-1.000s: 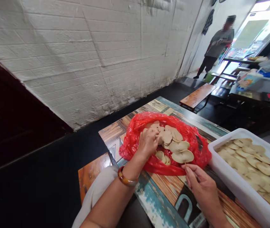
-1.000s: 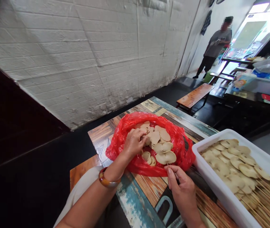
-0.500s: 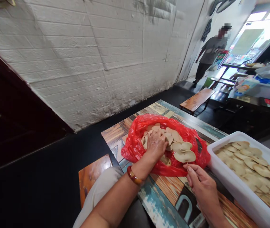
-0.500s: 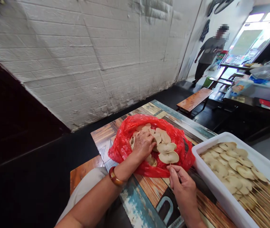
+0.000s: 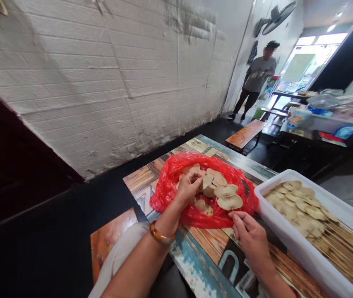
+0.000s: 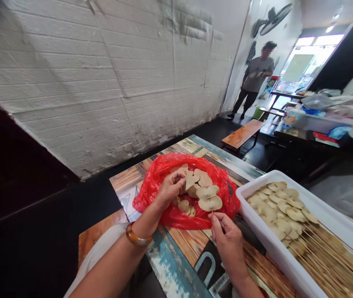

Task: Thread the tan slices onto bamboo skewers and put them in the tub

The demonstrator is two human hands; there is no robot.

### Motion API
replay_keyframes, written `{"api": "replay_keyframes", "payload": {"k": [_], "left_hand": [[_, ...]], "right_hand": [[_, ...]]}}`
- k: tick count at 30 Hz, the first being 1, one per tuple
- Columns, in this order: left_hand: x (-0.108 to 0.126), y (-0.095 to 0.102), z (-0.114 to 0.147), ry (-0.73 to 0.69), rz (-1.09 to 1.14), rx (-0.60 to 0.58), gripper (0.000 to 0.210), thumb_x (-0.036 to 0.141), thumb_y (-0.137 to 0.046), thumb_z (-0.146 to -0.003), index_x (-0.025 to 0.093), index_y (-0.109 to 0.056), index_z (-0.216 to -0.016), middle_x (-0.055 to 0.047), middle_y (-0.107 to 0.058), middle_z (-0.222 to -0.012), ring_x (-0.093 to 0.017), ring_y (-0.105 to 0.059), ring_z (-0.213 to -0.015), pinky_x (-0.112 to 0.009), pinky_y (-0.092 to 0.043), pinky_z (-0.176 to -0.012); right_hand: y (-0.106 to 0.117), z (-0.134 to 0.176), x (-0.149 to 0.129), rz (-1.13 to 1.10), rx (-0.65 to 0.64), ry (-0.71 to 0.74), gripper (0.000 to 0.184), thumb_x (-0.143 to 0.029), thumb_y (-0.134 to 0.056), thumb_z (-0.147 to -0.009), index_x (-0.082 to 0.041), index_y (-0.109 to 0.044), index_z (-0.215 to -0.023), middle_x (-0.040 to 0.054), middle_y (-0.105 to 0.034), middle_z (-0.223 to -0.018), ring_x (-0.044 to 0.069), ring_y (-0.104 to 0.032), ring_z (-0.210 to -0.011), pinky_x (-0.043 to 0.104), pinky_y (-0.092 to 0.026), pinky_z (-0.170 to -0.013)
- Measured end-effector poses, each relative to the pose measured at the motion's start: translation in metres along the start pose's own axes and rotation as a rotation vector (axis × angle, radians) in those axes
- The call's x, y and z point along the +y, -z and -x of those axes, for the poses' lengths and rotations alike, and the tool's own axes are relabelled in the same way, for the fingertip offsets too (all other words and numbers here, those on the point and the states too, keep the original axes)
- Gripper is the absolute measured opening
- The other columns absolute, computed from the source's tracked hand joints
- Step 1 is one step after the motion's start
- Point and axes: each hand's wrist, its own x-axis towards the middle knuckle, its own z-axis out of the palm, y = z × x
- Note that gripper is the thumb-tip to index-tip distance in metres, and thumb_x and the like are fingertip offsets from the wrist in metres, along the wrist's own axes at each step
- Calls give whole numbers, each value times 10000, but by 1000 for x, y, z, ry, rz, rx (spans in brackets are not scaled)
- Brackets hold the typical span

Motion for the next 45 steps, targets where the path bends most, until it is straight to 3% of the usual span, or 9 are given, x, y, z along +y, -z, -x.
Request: {"api": "replay_keyframes", "payload": {"k": [5, 8, 15, 36, 45], "left_hand": [[-3, -2, 11, -234, -447, -68, 199, 185, -478, -778, 180, -621, -916, -42, -620, -838, -153, -559, -797, -276, -422, -751], [-2, -7, 19, -349, -730, -130, 196, 184, -466, -796, 189, -621, -916, -57, -589, -867, -171, -535, -843, -300, -414, -785], [13, -7, 30, -420, -1129, 29, 171, 188, -573, -727, 180, -572, -897, -94, -492, -1078, -238, -429, -1039, -384, -353, -880], [7, -8, 31, -312, -1233, 30, 199, 300, -597, -731, 178, -530, -873, -81, -530, -969, -225, -448, -963, -352, -344, -810], [5, -9, 32, -303, -1176, 7, 117, 230, -595, -715, 195, -539, -812, -71, -518, -989, -228, -431, -1007, -365, -336, -836]], "right_hand": [[1, -2, 5, 34, 0, 53, 346, -483, -487, -796, -162, -598, -858, -72, -401, -483, 99, -367, -427, 208, -291, -422], [2, -3, 7, 97, 3, 110, 346, -472, -465, -812, -157, -604, -844, -64, -418, -479, 103, -387, -425, 210, -310, -427], [2, 0, -2, 147, 31, 198, 273, -403, -483, -815, -166, -612, -774, -52, -455, -484, 106, -423, -437, 210, -340, -453], [7, -1, 2, 143, 21, 189, 264, -384, -480, -825, -158, -616, -840, -60, -458, -475, 98, -440, -429, 208, -356, -456], [7, 1, 1, 149, 31, 176, 258, -378, -478, -821, -157, -611, -836, -67, -451, -465, 87, -427, -421, 200, -342, -444]]}}
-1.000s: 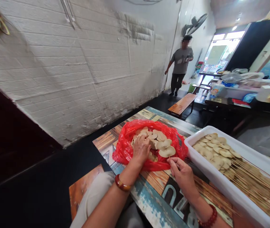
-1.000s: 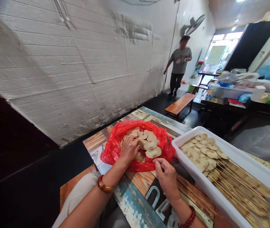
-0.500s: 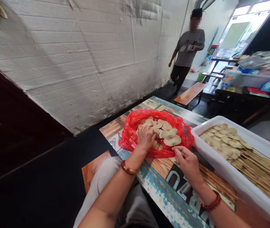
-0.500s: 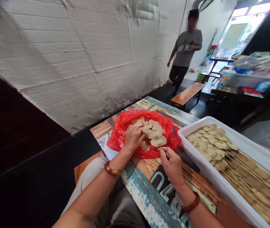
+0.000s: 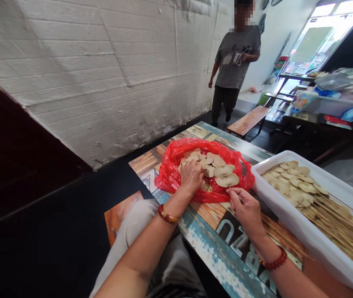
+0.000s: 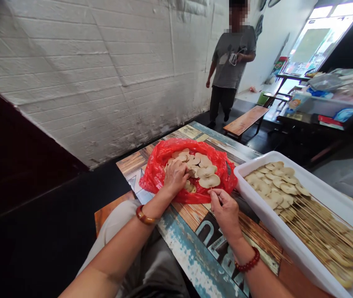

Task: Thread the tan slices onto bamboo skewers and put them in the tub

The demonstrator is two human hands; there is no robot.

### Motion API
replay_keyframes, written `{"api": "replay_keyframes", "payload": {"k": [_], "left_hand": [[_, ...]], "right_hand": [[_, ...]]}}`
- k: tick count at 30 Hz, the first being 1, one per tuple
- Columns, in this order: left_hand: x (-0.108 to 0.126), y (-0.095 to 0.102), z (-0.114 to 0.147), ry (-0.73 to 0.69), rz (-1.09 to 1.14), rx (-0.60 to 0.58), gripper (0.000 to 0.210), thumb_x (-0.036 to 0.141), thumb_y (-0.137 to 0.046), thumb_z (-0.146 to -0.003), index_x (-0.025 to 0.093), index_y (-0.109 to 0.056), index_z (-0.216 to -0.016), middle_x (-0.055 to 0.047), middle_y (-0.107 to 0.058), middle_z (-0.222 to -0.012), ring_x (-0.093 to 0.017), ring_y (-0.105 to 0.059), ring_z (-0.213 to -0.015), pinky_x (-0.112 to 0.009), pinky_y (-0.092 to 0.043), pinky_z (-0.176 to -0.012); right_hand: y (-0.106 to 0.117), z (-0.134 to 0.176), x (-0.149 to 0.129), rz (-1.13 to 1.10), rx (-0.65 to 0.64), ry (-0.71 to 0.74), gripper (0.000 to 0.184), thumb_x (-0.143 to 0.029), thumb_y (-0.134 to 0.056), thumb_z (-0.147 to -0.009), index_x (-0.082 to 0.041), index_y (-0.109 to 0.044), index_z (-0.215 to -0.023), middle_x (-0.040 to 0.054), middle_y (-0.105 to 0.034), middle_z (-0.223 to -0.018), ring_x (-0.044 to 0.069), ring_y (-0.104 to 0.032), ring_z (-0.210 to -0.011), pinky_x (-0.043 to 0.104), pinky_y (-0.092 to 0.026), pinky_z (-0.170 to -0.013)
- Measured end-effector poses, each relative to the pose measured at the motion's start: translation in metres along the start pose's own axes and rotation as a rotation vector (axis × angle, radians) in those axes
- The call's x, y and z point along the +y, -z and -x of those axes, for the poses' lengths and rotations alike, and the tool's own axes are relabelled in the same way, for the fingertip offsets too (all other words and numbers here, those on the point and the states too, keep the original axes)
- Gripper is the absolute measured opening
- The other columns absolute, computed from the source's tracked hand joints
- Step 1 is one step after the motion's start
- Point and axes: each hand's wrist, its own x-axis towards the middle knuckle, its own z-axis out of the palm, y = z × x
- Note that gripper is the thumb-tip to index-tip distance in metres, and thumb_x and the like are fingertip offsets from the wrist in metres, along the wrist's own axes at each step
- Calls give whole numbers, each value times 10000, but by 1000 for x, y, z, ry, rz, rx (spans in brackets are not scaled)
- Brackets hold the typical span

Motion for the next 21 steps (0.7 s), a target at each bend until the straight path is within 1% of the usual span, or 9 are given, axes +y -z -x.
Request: {"api": "replay_keyframes", "payload": {"k": [3, 7, 11, 15, 18, 20, 21], "left_hand": [[0, 1, 1, 0, 35, 11, 132, 202, -588, -712, 194, -531, -831, -75, -511, -1020, -233, -413, -1042, -372, -328, -857], [-1, 1, 0, 53, 96, 17, 191, 213, -601, -700, 190, -521, -871, -85, -508, -1042, -235, -414, -1026, -393, -313, -878], [-2, 2, 0, 57, 113, 16, 115, 208, -593, -698, 191, -533, -796, -78, -524, -972, -232, -424, -1003, -386, -329, -861], [-2, 3, 1, 43, 179, 68, 45, 161, -557, -705, 195, -532, -722, -69, -528, -967, -224, -429, -1018, -380, -338, -861], [-1, 1, -1, 18, 363, 107, 58, 132, -534, -695, 186, -513, -694, -57, -545, -936, -201, -460, -987, -366, -353, -864], [1, -1, -3, 48, 602, 71, 64, 135, -529, -686, 177, -484, -667, -39, -562, -840, -168, -512, -867, -330, -397, -799], [2, -2, -3, 89, 752, 33, 73, 149, -530, -685, 174, -466, -661, -24, -561, -774, -147, -530, -778, -305, -419, -739]], "right_hand": [[0, 1, -1, -1, 2, -6, 265, -382, -472, -822, -157, -610, -843, -67, -449, -467, 87, -421, -418, 200, -330, -431], [1, 1, -1, -3, 11, -10, 286, -395, -470, -817, -148, -612, -846, -63, -446, -463, 94, -419, -421, 210, -328, -432], [1, 0, -1, -10, 0, -11, 284, -387, -479, -818, -136, -609, -847, -54, -447, -468, 101, -421, -430, 225, -323, -445], [0, 0, 1, -28, 1, -9, 276, -398, -479, -817, -153, -604, -844, -59, -439, -465, 105, -415, -426, 231, -316, -443], [0, -1, 2, -43, 6, -13, 259, -409, -489, -809, -176, -602, -822, -63, -433, -461, 106, -404, -420, 233, -310, -440], [1, -1, 2, -53, 6, -18, 256, -412, -492, -807, -182, -602, -819, -65, -429, -460, 107, -399, -419, 233, -307, -438], [1, -1, 1, -58, 2, -21, 257, -414, -495, -805, -180, -601, -819, -66, -424, -458, 106, -394, -417, 233, -304, -437]]}}
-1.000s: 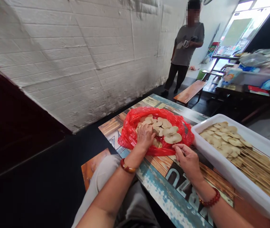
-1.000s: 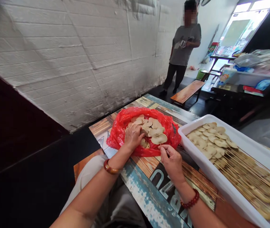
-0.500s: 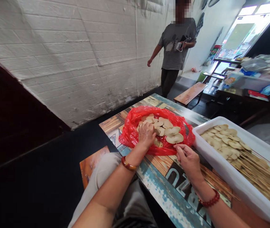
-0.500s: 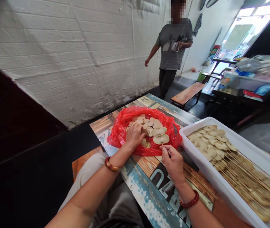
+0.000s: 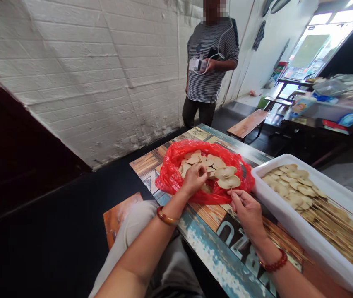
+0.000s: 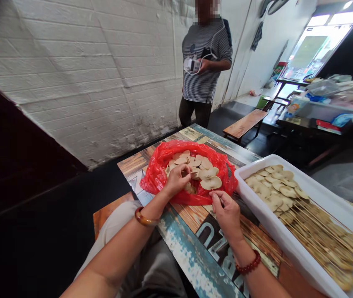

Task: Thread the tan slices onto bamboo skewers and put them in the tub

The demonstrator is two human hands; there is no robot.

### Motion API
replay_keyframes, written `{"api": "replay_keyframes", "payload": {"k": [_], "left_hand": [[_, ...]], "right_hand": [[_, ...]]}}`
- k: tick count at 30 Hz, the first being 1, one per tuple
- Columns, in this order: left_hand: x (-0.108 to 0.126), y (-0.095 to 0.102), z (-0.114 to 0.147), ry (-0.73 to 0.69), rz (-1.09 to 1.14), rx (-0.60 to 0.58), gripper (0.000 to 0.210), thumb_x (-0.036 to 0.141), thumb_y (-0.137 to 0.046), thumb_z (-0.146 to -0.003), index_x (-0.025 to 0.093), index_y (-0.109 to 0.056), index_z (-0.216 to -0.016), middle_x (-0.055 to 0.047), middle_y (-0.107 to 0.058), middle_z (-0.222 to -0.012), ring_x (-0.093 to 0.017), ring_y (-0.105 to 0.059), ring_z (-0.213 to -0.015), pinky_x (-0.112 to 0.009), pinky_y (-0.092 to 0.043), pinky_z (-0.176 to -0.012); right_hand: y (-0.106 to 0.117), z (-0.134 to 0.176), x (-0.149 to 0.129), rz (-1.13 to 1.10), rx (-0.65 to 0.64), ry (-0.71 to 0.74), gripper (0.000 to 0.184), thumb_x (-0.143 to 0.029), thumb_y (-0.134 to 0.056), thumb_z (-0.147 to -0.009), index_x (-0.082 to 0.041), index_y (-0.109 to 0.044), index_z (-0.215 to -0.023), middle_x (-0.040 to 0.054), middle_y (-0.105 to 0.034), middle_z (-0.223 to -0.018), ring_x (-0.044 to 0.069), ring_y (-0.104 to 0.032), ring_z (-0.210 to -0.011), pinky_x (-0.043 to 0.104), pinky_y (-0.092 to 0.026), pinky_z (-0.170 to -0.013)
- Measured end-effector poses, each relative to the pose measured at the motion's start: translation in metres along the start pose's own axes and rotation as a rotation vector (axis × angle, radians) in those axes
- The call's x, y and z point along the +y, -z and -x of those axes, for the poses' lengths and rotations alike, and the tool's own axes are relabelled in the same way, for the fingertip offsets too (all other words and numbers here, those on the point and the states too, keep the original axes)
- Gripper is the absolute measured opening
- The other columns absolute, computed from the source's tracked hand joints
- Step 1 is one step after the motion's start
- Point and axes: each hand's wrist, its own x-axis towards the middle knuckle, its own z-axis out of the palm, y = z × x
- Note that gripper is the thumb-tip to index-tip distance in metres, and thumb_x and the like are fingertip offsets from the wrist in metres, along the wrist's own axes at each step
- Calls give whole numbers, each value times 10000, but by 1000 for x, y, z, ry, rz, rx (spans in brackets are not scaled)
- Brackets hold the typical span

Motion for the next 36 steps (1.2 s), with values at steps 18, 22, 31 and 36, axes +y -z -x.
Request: {"api": "replay_keyframes", "payload": {"k": [18, 22, 31, 36], "left_hand": [[-1, 12, 28, 489, 976, 24, 315, 261, -744, -542, 125, -582, -775, 13, -611, -614, -72, -543, -529, -174, -390, -517], [-4, 13, 36, 530, 1014, 9, 354, 266, -756, -527, 129, -593, -809, 17, -604, -595, -78, -544, -516, -183, -390, -518], [3, 9, 41, 505, 985, 1, 306, 260, -733, -570, 134, -612, -821, -6, -632, -675, -85, -563, -582, -200, -419, -594], [13, 2, 44, 494, 949, 26, 262, 240, -713, -602, 139, -615, -823, -3, -631, -698, -74, -550, -594, -193, -414, -600]], "right_hand": [[-3, 22, -12, 1, -229, -116, 289, -446, -504, -791, -173, -587, -836, -89, -372, -450, 80, -321, -378, 208, -231, -387], [2, 38, -16, 47, -309, -141, 257, -424, -506, -802, -185, -591, -838, -83, -375, -449, 90, -343, -398, 211, -256, -409], [19, 67, -4, 32, -274, -235, 274, -429, -517, -784, -182, -606, -862, -77, -391, -432, 95, -370, -384, 205, -296, -386], [24, 68, -4, 89, -309, -195, 272, -422, -511, -794, -177, -619, -840, -67, -405, -436, 99, -391, -379, 212, -323, -387]]}}
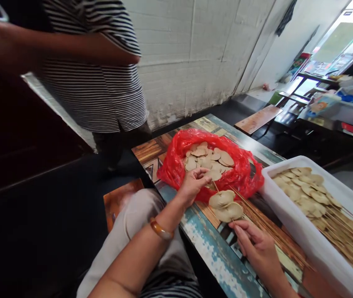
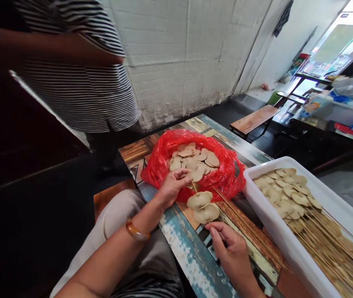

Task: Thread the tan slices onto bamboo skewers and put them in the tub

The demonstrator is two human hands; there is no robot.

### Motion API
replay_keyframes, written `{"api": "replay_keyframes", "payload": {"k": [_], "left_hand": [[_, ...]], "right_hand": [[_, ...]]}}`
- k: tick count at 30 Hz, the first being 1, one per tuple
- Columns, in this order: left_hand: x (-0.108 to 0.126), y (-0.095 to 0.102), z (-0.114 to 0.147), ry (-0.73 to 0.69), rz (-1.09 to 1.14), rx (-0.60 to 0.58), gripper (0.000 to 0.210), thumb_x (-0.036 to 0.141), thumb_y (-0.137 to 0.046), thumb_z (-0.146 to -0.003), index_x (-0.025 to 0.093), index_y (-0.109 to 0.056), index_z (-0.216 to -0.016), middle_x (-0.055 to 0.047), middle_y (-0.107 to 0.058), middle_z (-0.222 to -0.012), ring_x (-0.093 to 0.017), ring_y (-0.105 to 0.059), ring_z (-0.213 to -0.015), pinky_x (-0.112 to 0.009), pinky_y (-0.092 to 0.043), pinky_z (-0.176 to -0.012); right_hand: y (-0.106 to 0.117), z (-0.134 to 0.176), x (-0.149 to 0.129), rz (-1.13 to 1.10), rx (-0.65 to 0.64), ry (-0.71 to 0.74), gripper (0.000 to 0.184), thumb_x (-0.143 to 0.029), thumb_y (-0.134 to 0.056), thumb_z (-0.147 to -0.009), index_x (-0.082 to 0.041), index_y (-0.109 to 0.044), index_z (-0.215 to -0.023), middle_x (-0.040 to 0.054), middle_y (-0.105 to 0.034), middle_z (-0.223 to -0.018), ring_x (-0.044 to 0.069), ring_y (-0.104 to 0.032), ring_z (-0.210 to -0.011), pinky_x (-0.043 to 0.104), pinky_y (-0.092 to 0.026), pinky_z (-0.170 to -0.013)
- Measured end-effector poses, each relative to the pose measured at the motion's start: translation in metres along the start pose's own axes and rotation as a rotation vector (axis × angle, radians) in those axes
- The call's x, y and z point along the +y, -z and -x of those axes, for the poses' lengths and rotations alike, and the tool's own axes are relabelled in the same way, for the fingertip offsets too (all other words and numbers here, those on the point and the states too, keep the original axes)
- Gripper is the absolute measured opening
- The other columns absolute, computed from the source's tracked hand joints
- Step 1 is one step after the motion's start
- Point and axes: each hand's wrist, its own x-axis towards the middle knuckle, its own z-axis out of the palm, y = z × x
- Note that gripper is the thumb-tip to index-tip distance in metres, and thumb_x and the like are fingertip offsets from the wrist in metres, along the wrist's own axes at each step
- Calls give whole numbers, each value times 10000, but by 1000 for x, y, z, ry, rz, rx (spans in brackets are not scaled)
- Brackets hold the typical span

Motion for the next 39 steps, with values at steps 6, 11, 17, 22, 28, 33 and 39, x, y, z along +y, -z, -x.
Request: {"api": "replay_keyframes", "payload": {"k": [6, 11, 17, 22, 28, 33, 39], "left_hand": [[-1, -2, 1, 3, -20, 12, 247, 242, -705, -618, 138, -610, -821, 6, -614, -681, -61, -533, -568, -181, -399, -572], [-1, -1, -2, 13, -12, 19, 270, 253, -707, -617, 138, -608, -841, -6, -631, -715, -75, -552, -588, -186, -403, -569], [0, -2, -1, -9, -20, -4, 253, 234, -701, -623, 138, -617, -841, 6, -621, -667, -67, -539, -574, -177, -398, -568], [-1, -1, -1, -19, -11, -6, 241, 227, -690, -637, 145, -614, -851, 9, -624, -676, -67, -549, -577, -177, -398, -565], [-1, -1, 0, -21, -29, 3, 258, 241, -690, -635, 133, -611, -856, -10, -630, -693, -81, -564, -591, -195, -412, -587], [1, -2, 1, -33, -60, 46, 280, 251, -706, -605, 126, -611, -836, -14, -627, -670, -90, -558, -581, -208, -418, -583], [0, -4, 0, -114, -196, 41, 199, 227, -663, -638, 132, -620, -808, -10, -627, -710, -88, -552, -618, -205, -425, -610]], "right_hand": [[5, -3, 1, 22, 9, -30, 298, -435, -499, -801, -177, -622, -886, -61, -426, -453, 102, -407, -385, 215, -335, -388], [2, -4, 0, 82, 71, 13, 295, -438, -506, -791, -186, -655, -833, -56, -429, -437, 99, -389, -383, 218, -307, -391], [3, -3, -1, 112, 32, 19, 288, -423, -497, -802, -192, -660, -858, -51, -472, -430, 103, -434, -373, 209, -335, -382], [4, -4, -3, 127, 60, 36, 296, -421, -491, -803, -184, -659, -861, -37, -516, -462, 101, -448, -378, 206, -350, -381], [6, -5, 0, 176, -12, 41, 308, -410, -452, -832, -173, -637, -900, -20, -565, -523, 102, -479, -414, 200, -350, -392], [6, -6, 2, 204, -12, 48, 321, -419, -438, -838, -171, -631, -904, -39, -497, -471, 106, -459, -408, 202, -337, -397], [5, -6, -1, 213, 5, 50, 304, -405, -445, -832, -175, -633, -893, -48, -490, -469, 95, -427, -382, 193, -330, -381]]}}
